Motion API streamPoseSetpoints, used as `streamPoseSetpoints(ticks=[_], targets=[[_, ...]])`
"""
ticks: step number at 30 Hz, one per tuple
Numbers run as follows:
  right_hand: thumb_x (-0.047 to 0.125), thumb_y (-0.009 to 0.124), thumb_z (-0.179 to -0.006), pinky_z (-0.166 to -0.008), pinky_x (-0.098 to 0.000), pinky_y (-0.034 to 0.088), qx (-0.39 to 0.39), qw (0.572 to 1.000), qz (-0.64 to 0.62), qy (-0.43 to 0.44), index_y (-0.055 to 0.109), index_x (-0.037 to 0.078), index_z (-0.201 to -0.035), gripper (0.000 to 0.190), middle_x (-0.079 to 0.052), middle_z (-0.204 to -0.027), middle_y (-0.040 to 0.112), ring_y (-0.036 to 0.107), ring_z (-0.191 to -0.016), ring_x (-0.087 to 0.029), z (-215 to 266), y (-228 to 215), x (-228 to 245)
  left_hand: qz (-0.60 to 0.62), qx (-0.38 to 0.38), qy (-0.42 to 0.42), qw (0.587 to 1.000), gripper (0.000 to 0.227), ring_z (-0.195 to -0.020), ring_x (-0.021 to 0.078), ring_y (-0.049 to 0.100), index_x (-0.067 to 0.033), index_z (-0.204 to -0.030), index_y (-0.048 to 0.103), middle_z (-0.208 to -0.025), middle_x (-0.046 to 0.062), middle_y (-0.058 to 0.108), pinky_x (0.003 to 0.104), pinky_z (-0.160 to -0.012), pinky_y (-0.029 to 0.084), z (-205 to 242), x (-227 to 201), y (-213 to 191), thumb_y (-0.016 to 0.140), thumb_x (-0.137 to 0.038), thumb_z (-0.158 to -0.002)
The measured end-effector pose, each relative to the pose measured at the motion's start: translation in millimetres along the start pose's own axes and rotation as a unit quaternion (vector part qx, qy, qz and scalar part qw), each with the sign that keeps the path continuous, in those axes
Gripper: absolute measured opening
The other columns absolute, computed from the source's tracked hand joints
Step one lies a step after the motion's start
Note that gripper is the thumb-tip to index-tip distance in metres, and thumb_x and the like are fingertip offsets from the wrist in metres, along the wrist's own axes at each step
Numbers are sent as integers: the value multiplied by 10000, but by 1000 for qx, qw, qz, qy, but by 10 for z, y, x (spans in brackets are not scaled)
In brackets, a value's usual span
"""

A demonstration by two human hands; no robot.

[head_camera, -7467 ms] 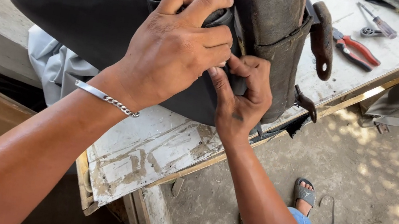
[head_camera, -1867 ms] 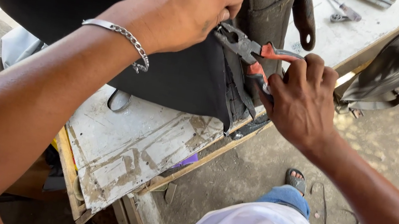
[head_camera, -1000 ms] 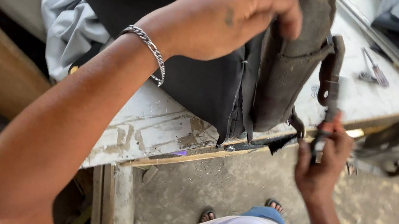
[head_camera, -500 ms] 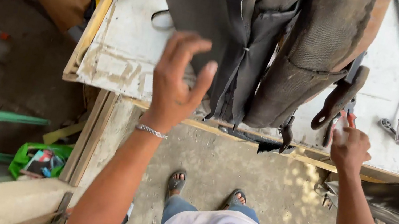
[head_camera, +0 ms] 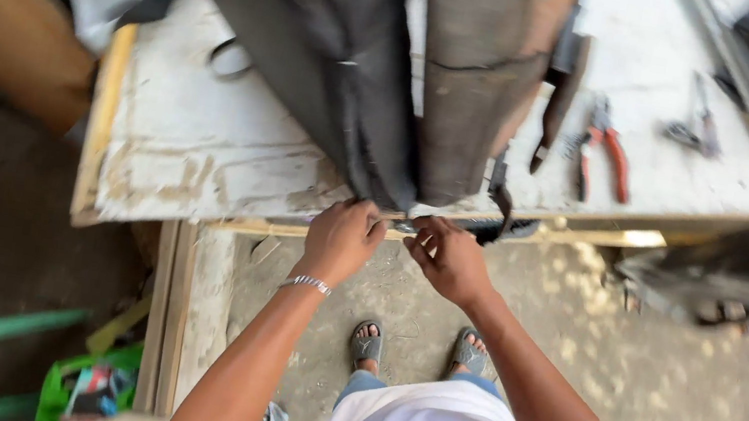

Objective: Attaching a vinyl cover to a seat frame by tucking the edges and pulling them tight with pliers.

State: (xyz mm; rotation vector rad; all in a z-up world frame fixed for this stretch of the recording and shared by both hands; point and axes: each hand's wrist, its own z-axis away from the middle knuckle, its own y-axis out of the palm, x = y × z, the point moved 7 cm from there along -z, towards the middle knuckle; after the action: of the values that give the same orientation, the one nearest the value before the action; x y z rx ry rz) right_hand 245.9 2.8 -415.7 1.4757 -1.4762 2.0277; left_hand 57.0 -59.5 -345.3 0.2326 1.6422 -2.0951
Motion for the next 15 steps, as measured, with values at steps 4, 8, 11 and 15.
streamPoseSetpoints(ticks=[4, 8, 11, 15], targets=[[196, 760, -1069, -811, -496, 646, -97, 989, -82, 70, 791, 67, -1252, 226, -179, -1026, 845, 835, -1016, -383, 344, -312, -899, 78, 53, -2, 996, 299, -1077, 363, 805, -143, -1173, 785, -1004, 87, 827, 554, -935, 640, 110, 181, 433, 676, -397, -1058], [303, 826, -1084, -840, -512, 642, -186, 962, 44, 194, 843, 120, -1195, 215, -165, -1010, 840, 822, -998, -388, 510, -1096, -1391, 95, -88, -77, 989, 317, -1091, 391, 807, -144, -1196, 762, -1068, 140, 822, 568, -927, 653, 162, 486, 529, 745, -391, -999], [331, 833, -1081, -762, -487, 630, -146, 977, 129, 92, 839, 150, -1145, 192, -81, -874, 803, 812, -859, -357, 248, -1079, -905, 102, -212, -97, 967, 458, -1221, 420, 737, -24, -1299, 678, -1248, 216, 723, 554, -961, 655, 237, 259, 134, 754, -405, -1056], [324, 800, -998, -707, -469, 647, -24, 990, 87, -108, 755, 152, -1227, 289, -63, -930, 822, 831, -787, -304, -69, -406, 65, -7, -312, -51, 949, 449, -1092, 401, 731, -28, -1124, 653, -1090, 154, 617, 541, -844, 660, 5, 236, -30, 791, -451, -1061]])
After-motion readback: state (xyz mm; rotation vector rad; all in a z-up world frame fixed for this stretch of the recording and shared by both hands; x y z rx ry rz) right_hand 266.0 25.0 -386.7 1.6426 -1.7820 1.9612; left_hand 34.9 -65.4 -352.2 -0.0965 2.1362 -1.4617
